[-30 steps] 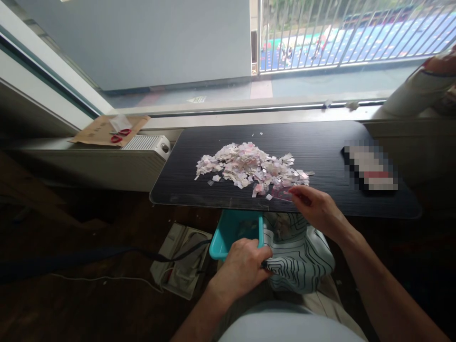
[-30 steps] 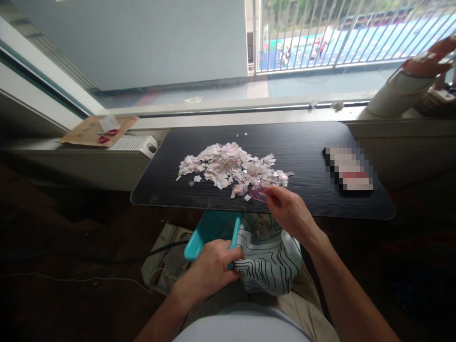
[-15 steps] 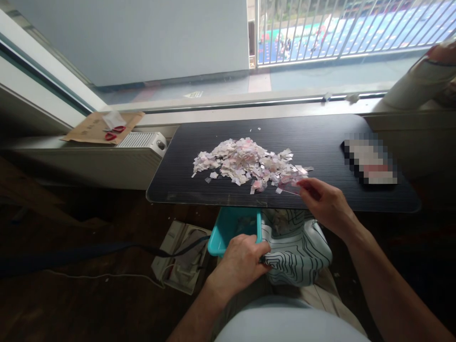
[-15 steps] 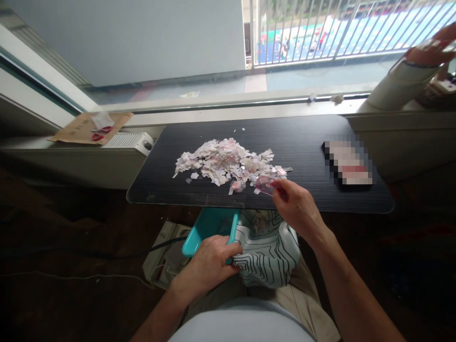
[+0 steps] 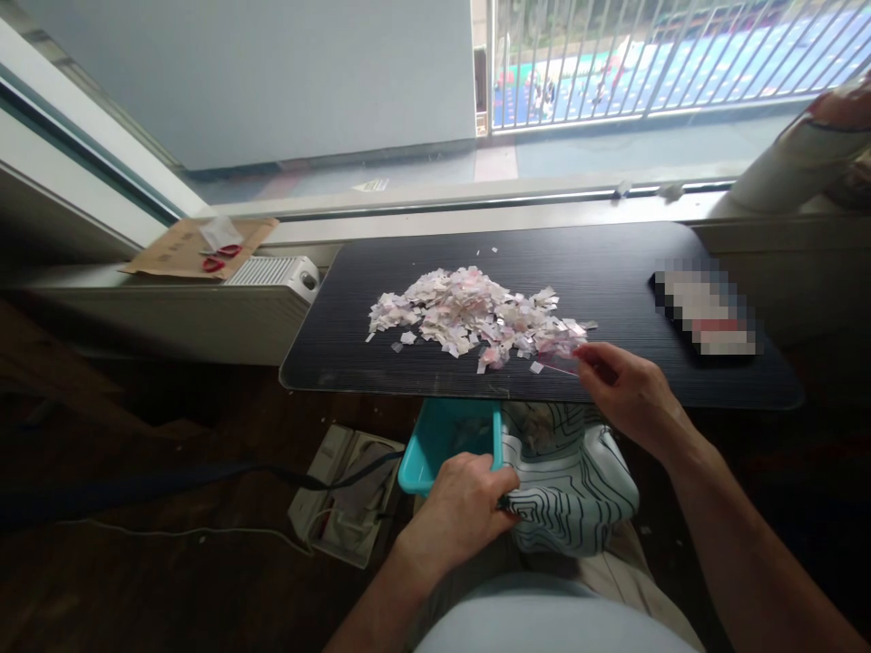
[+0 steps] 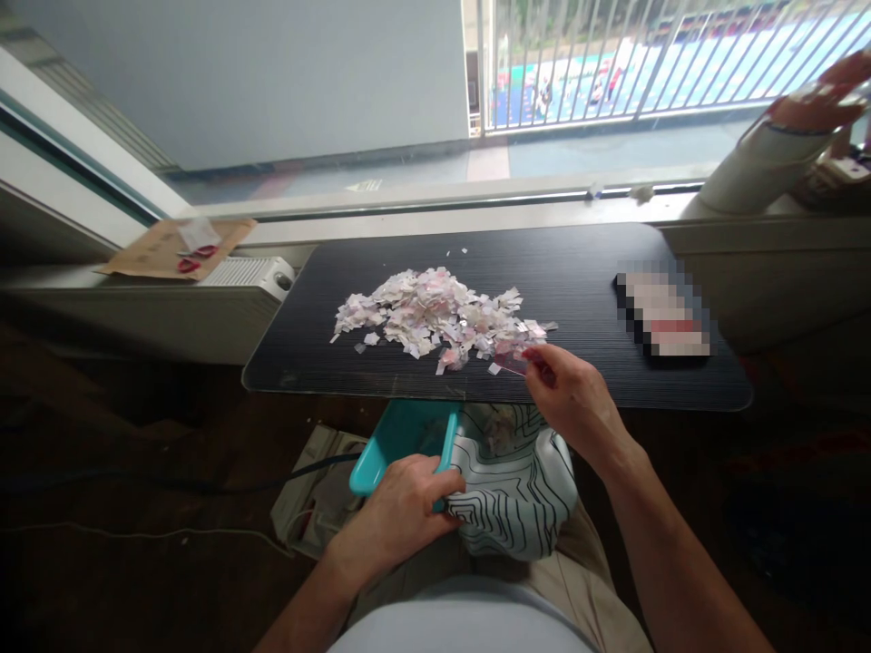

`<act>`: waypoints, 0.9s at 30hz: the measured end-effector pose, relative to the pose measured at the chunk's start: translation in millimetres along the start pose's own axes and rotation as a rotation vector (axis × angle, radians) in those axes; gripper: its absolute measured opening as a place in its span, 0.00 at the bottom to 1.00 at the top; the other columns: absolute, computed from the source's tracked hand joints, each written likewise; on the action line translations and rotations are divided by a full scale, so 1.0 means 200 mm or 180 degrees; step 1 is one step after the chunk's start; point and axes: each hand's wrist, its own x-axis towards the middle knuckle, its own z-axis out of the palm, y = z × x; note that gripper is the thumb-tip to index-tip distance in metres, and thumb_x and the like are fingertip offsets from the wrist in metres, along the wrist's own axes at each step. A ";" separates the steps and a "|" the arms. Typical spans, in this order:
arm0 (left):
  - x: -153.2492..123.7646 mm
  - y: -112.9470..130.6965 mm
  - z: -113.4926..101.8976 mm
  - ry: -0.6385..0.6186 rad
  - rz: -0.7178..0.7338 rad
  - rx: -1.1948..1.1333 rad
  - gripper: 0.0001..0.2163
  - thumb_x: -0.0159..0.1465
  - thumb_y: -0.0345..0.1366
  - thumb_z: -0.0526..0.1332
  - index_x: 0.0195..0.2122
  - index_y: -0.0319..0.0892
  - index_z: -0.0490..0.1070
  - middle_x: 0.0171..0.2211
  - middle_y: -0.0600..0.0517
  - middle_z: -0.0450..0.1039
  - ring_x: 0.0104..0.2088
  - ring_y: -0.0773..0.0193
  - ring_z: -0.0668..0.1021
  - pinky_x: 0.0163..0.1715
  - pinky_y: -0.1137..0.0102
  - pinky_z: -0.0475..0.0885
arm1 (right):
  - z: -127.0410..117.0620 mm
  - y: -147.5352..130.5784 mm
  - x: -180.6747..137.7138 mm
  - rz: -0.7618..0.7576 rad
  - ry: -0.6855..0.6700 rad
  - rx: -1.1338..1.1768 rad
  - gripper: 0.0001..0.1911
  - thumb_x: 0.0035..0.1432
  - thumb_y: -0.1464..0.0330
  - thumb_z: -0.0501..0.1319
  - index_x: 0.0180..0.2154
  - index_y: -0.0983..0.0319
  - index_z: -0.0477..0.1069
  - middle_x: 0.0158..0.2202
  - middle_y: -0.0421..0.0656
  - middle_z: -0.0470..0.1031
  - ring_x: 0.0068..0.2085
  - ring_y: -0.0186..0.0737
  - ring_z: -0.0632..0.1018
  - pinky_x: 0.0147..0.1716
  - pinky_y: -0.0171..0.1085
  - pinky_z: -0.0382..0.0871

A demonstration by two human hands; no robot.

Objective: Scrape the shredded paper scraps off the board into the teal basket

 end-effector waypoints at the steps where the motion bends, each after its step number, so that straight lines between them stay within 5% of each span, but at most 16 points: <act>1: 0.00 0.00 0.00 -0.0010 0.0002 0.0000 0.06 0.60 0.41 0.64 0.32 0.45 0.72 0.26 0.54 0.68 0.29 0.60 0.72 0.28 0.70 0.62 | 0.00 0.00 0.00 -0.0012 0.0017 0.0006 0.12 0.55 0.67 0.56 0.39 0.61 0.74 0.28 0.42 0.77 0.26 0.37 0.74 0.29 0.34 0.67; 11: 0.01 0.01 0.00 -0.0041 0.0013 -0.0047 0.06 0.59 0.40 0.64 0.32 0.44 0.72 0.26 0.53 0.68 0.29 0.60 0.73 0.29 0.71 0.63 | 0.05 0.01 0.05 -0.0335 -0.0017 0.0042 0.13 0.58 0.68 0.53 0.41 0.61 0.74 0.35 0.45 0.78 0.30 0.39 0.76 0.30 0.35 0.67; 27: 0.02 0.01 -0.01 -0.0102 0.0028 -0.0024 0.07 0.60 0.41 0.63 0.33 0.45 0.72 0.27 0.53 0.68 0.30 0.60 0.73 0.30 0.71 0.65 | 0.04 0.00 0.06 -0.0368 -0.0195 0.0115 0.12 0.58 0.67 0.55 0.40 0.60 0.74 0.32 0.43 0.78 0.29 0.37 0.75 0.29 0.34 0.66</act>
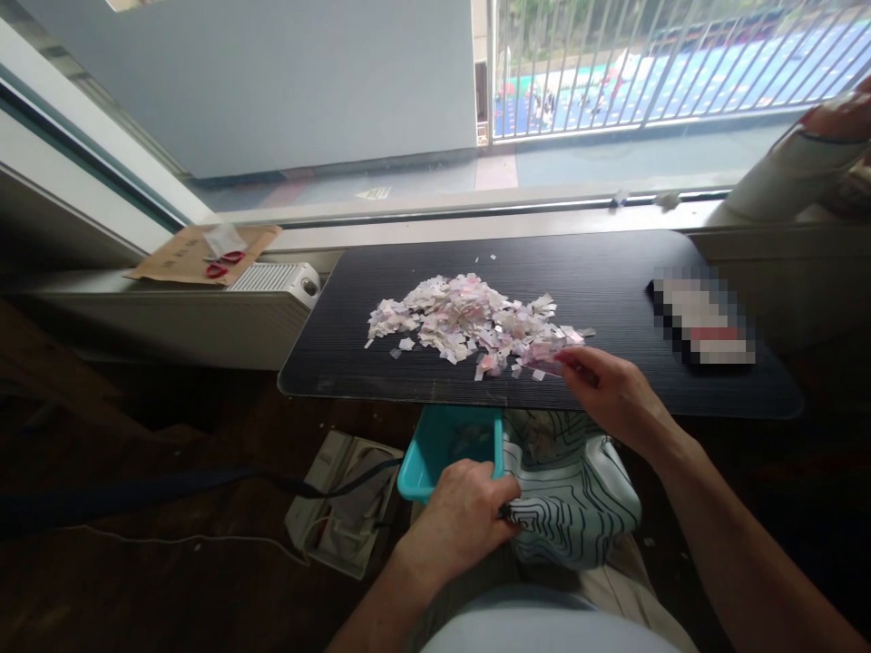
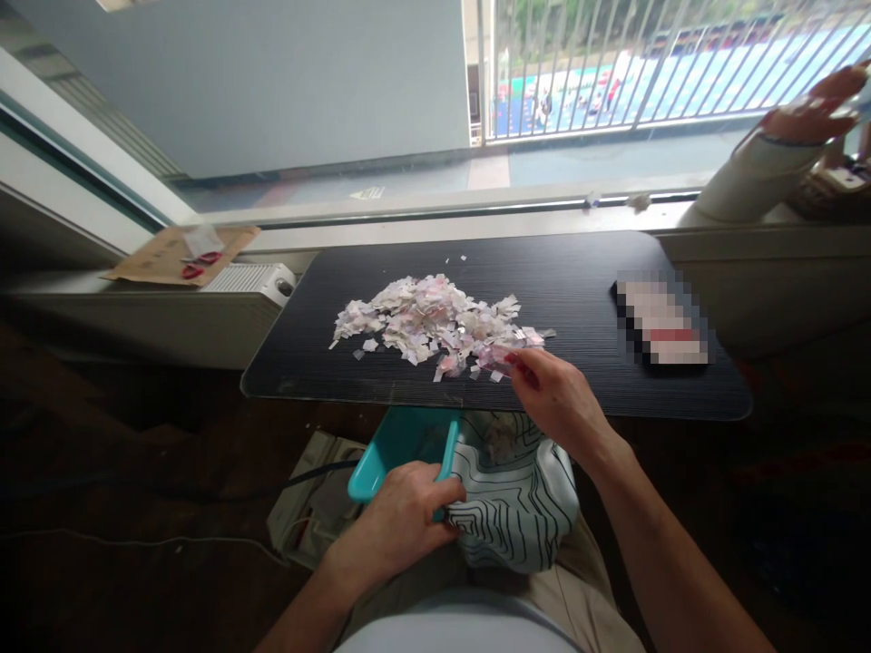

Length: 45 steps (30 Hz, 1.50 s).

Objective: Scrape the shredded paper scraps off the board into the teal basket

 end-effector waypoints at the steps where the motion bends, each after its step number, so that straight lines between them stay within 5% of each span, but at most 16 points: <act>1: 0.00 0.00 0.00 -0.0003 0.0014 0.0017 0.07 0.60 0.42 0.63 0.33 0.45 0.72 0.27 0.53 0.68 0.31 0.59 0.73 0.30 0.70 0.65 | 0.00 0.00 0.00 -0.0014 0.0026 -0.0015 0.12 0.58 0.67 0.54 0.41 0.60 0.74 0.34 0.44 0.78 0.29 0.37 0.75 0.29 0.34 0.67; 22: 0.11 0.09 -0.07 -0.0285 0.0465 0.0264 0.12 0.56 0.46 0.67 0.34 0.43 0.72 0.30 0.51 0.73 0.31 0.57 0.75 0.33 0.68 0.67 | 0.08 -0.07 -0.05 -0.0003 -0.0482 0.0433 0.11 0.57 0.67 0.56 0.40 0.61 0.75 0.30 0.41 0.78 0.27 0.35 0.74 0.26 0.32 0.65; 27: 0.10 0.09 -0.06 -0.0282 0.0498 0.0360 0.12 0.57 0.46 0.66 0.34 0.44 0.71 0.30 0.51 0.73 0.31 0.58 0.76 0.31 0.69 0.67 | 0.06 -0.10 -0.05 -0.0120 -0.0870 0.0650 0.10 0.58 0.65 0.56 0.36 0.59 0.75 0.28 0.39 0.76 0.26 0.33 0.73 0.25 0.31 0.65; 33: 0.08 0.07 -0.04 -0.0100 0.0417 0.0371 0.11 0.57 0.46 0.66 0.33 0.44 0.71 0.28 0.52 0.71 0.30 0.58 0.75 0.29 0.69 0.66 | -0.05 0.04 -0.06 0.0350 0.0060 0.0238 0.12 0.56 0.65 0.58 0.41 0.60 0.74 0.30 0.41 0.77 0.27 0.36 0.75 0.29 0.34 0.67; 45: 0.07 0.05 0.00 0.0000 0.0317 0.0290 0.08 0.58 0.43 0.65 0.32 0.45 0.71 0.26 0.53 0.69 0.29 0.59 0.73 0.28 0.70 0.63 | -0.08 0.12 -0.06 0.0666 0.0147 -0.0005 0.12 0.56 0.64 0.57 0.41 0.60 0.74 0.30 0.42 0.78 0.29 0.38 0.75 0.31 0.36 0.67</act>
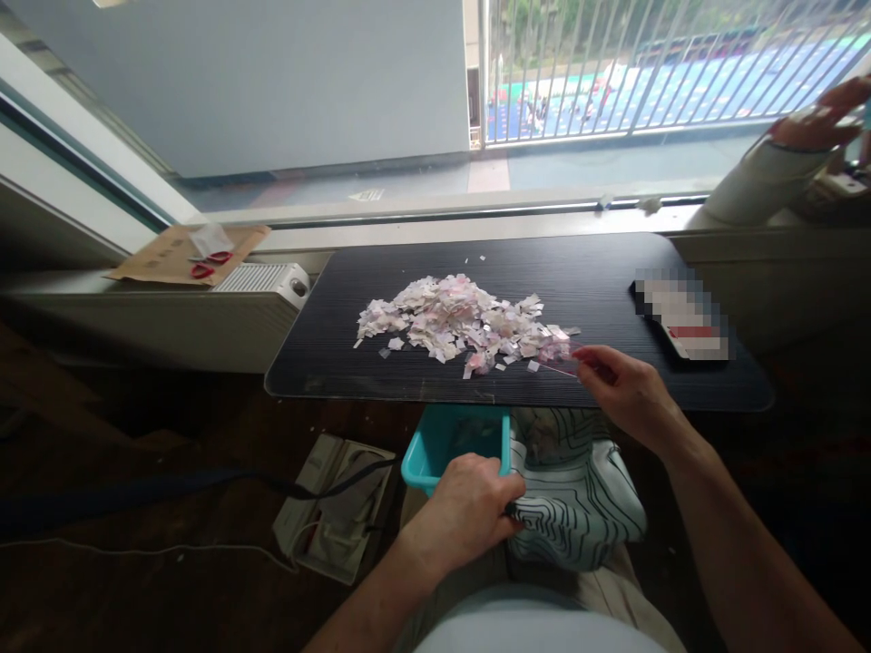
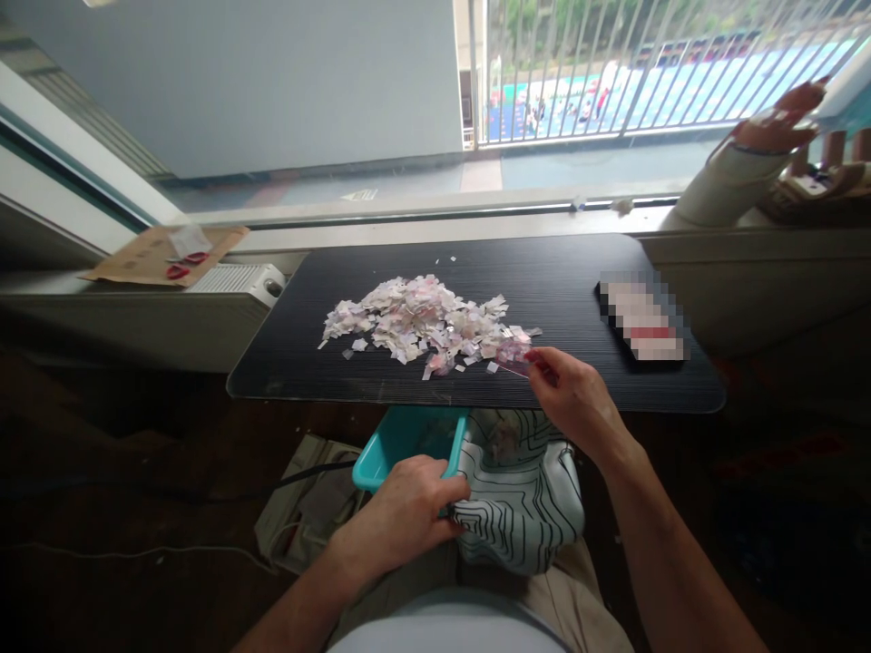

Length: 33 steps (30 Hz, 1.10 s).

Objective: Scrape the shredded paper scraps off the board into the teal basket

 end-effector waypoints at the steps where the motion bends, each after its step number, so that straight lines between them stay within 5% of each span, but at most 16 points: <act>1: 0.00 0.00 0.00 -0.0003 -0.0008 -0.0001 0.08 0.58 0.43 0.65 0.32 0.45 0.71 0.26 0.53 0.69 0.29 0.60 0.73 0.27 0.70 0.63 | -0.01 0.01 0.00 0.0011 0.0017 -0.0009 0.13 0.56 0.64 0.58 0.41 0.60 0.75 0.30 0.42 0.78 0.29 0.38 0.75 0.31 0.36 0.67; 33: 0.01 0.02 -0.01 -0.0143 -0.0006 -0.0049 0.07 0.58 0.41 0.65 0.33 0.45 0.71 0.27 0.54 0.68 0.29 0.59 0.72 0.28 0.69 0.63 | -0.09 0.05 -0.06 0.0016 -0.0068 0.0098 0.12 0.55 0.64 0.57 0.39 0.60 0.75 0.31 0.42 0.79 0.27 0.37 0.76 0.28 0.35 0.68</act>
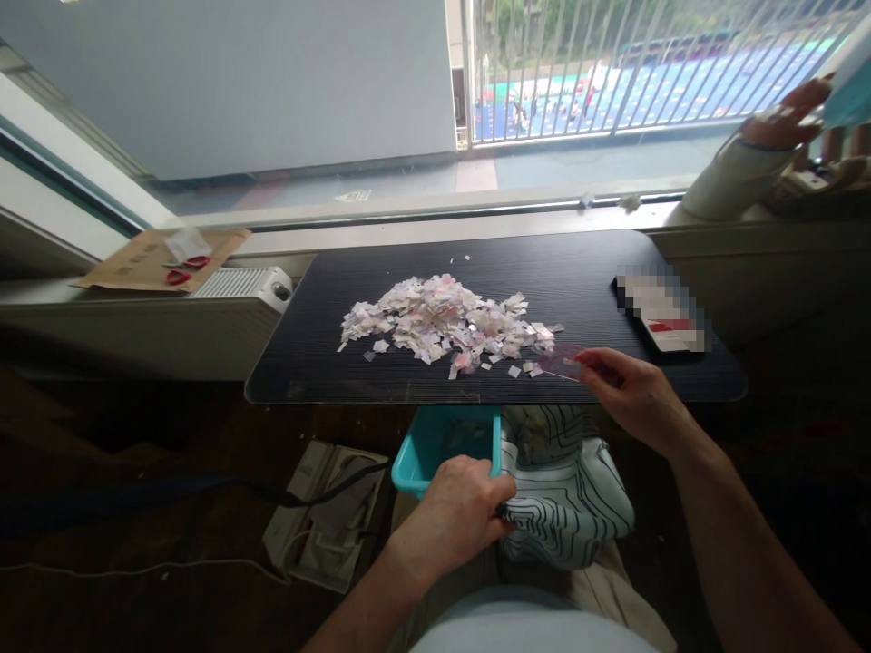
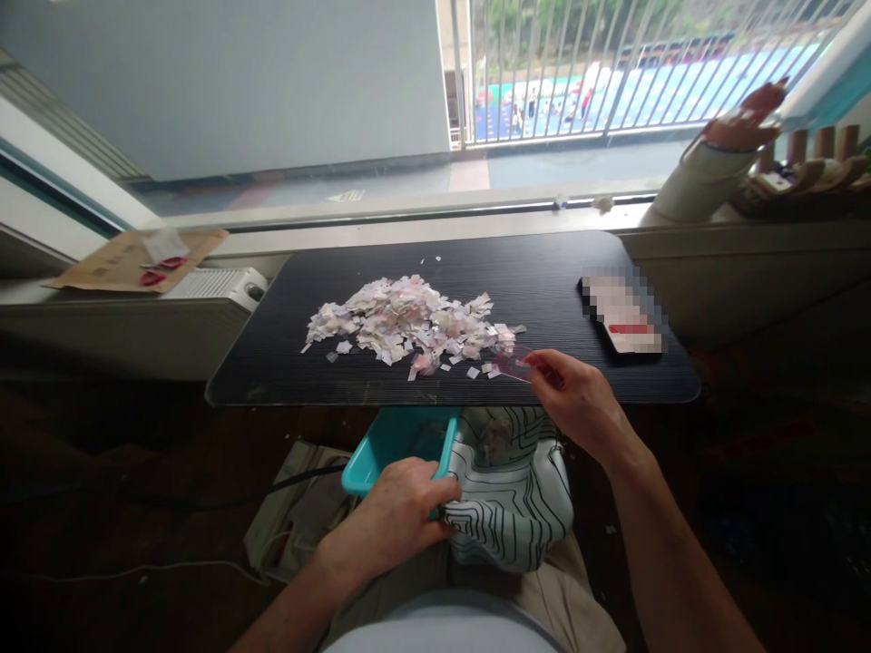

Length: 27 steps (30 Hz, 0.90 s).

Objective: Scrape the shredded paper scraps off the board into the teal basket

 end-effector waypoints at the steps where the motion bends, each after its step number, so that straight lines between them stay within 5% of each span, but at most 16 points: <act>1: 0.00 0.00 0.00 0.0004 -0.0003 0.0004 0.07 0.58 0.41 0.65 0.33 0.45 0.71 0.27 0.54 0.68 0.29 0.59 0.72 0.28 0.69 0.64 | 0.00 0.00 0.00 -0.0034 -0.0012 0.0001 0.12 0.55 0.64 0.57 0.39 0.60 0.75 0.30 0.42 0.79 0.27 0.37 0.76 0.27 0.34 0.68; 17: 0.00 0.00 0.00 -0.0071 -0.0022 -0.0025 0.07 0.58 0.41 0.65 0.34 0.44 0.71 0.28 0.53 0.69 0.31 0.59 0.73 0.31 0.69 0.65 | 0.03 -0.03 0.03 -0.0230 -0.0228 0.0024 0.11 0.55 0.64 0.58 0.38 0.60 0.76 0.29 0.41 0.78 0.25 0.35 0.74 0.27 0.33 0.67; 27: 0.01 0.01 -0.01 -0.0135 -0.0030 -0.0040 0.07 0.59 0.41 0.64 0.34 0.44 0.71 0.27 0.52 0.69 0.31 0.58 0.73 0.31 0.69 0.66 | 0.00 0.00 0.03 -0.0227 0.0054 -0.0134 0.13 0.56 0.63 0.57 0.39 0.60 0.76 0.29 0.42 0.78 0.25 0.35 0.74 0.26 0.34 0.67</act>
